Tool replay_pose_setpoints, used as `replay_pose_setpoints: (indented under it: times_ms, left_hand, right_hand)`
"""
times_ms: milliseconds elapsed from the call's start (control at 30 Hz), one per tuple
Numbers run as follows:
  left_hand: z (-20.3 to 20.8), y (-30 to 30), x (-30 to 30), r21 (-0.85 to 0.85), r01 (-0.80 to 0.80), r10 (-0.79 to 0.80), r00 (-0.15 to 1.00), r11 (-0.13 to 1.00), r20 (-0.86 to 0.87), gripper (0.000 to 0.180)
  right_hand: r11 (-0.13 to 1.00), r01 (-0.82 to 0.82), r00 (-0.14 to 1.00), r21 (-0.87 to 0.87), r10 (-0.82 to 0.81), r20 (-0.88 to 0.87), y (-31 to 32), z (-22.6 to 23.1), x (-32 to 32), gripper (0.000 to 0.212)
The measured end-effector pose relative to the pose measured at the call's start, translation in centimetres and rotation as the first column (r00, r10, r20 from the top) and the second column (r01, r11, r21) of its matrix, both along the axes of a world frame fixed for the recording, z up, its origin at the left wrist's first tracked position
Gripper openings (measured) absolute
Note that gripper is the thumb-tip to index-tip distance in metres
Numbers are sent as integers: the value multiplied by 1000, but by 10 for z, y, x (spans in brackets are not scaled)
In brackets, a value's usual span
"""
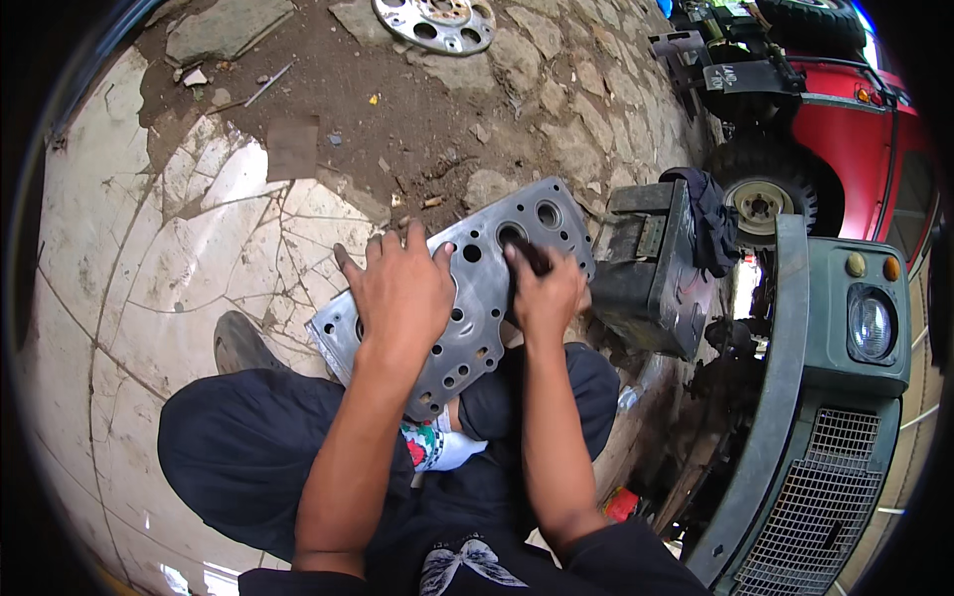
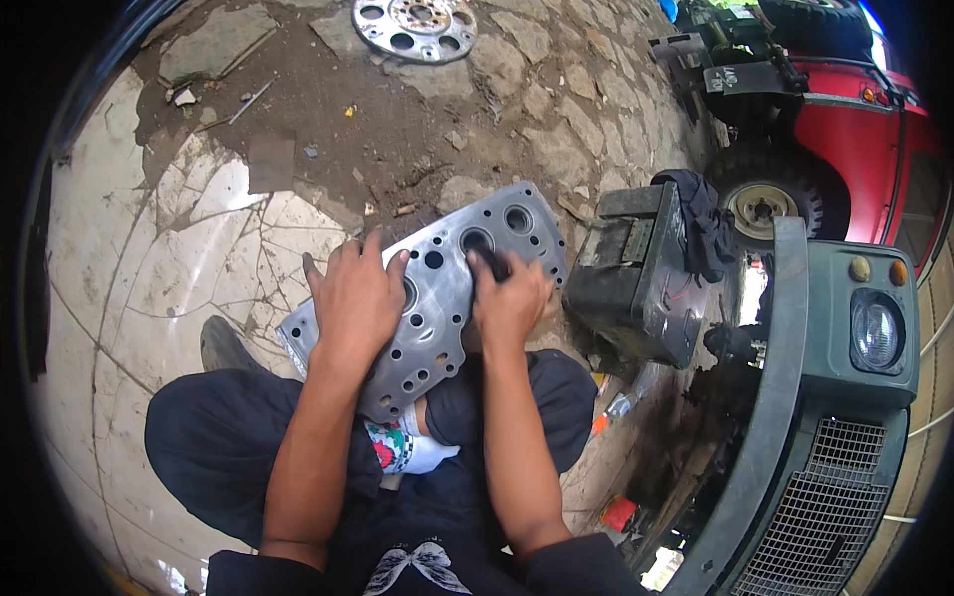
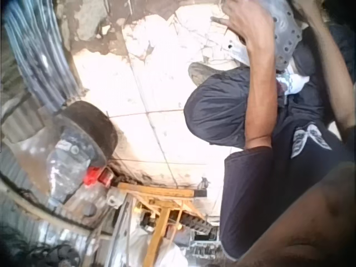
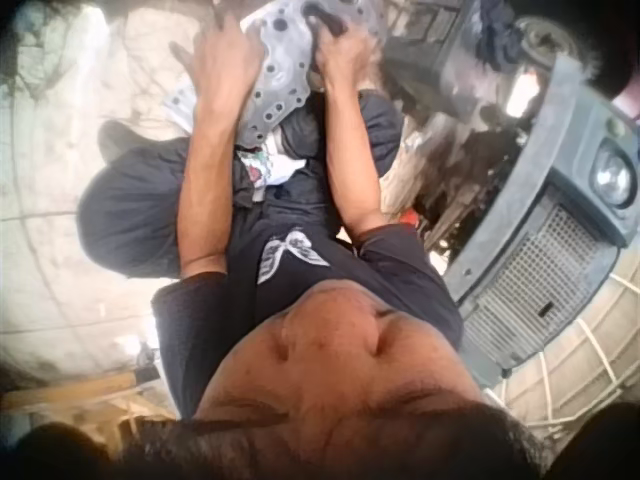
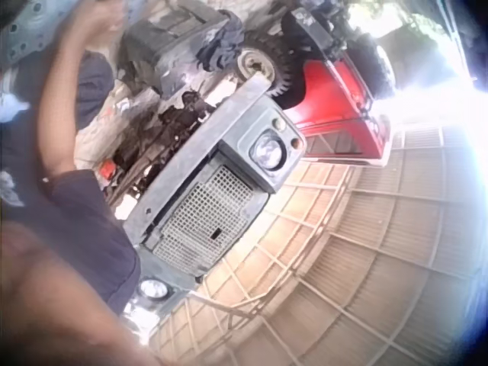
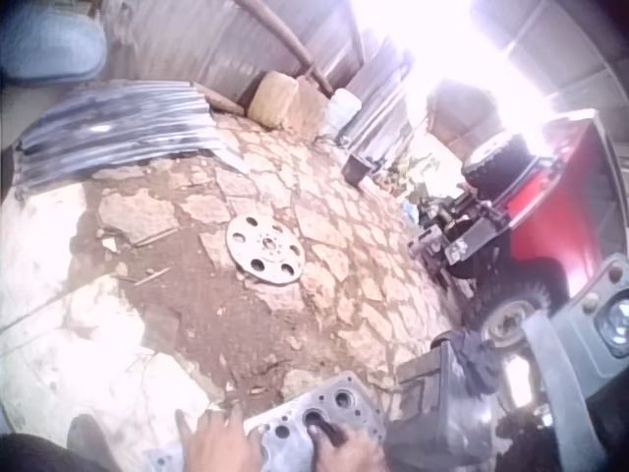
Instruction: The person scrubs a metal engine cylinder head with a small abrasive pad. They work on the flat surface and inside the circular openings, repeatedly rubbing the part to remove residue.
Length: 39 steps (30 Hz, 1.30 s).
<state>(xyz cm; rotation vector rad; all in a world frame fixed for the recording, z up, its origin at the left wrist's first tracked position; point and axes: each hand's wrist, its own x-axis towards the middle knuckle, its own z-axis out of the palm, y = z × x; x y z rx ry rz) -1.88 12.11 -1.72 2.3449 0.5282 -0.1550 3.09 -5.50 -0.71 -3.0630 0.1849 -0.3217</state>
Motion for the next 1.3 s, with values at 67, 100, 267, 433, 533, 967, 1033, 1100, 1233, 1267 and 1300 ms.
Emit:
replay_pose_setpoints:
  times_ms: [67,100,267,433,533,967,1033,1100,1233,1267,1300]
  left_hand:
    - [-4,-2,-3,-6,45,-45,999,999,-1,53]
    - [-8,1,-6,-19,48,-49,999,999,-16,52]
    - [-4,11,8,-55,89,-93,993,995,-68,55]
    - [-6,12,3,-57,106,-109,993,993,-49,60]
    - [-5,15,7,-83,143,-149,987,986,-63,64]
    - [-3,14,0,-99,181,-188,980,978,-63,62]
    - [-6,21,0,-136,184,-188,982,974,-23,60]
    - [-7,31,3,-159,159,-167,985,974,-39,58]
    - [-3,29,4,-117,154,-149,987,981,51,55]
    - [-1,31,4,-102,140,-131,987,985,94,55]
    - [3,31,0,-153,169,-164,985,974,44,54]
  right_hand:
    - [994,-45,999,104,45,-2,-9,-6,8,43]
    - [994,-29,999,101,31,-24,-7,-5,-4,43]
    - [994,-92,996,54,92,2,-2,0,-2,39]
    - [987,-114,990,117,122,-66,-2,1,4,37]
    - [977,-109,987,182,129,-98,-15,2,-9,41]
    - [993,-94,995,74,95,-10,-6,-2,10,48]
    - [985,-143,990,95,142,16,-11,-6,-2,43]
    - [969,-180,982,172,187,-26,-17,-4,-33,33]
    - [987,-127,988,102,135,-77,-6,7,9,34]
    - [981,-159,987,110,161,-11,-2,3,25,35]
    - [987,-120,992,109,124,-37,-3,3,18,41]
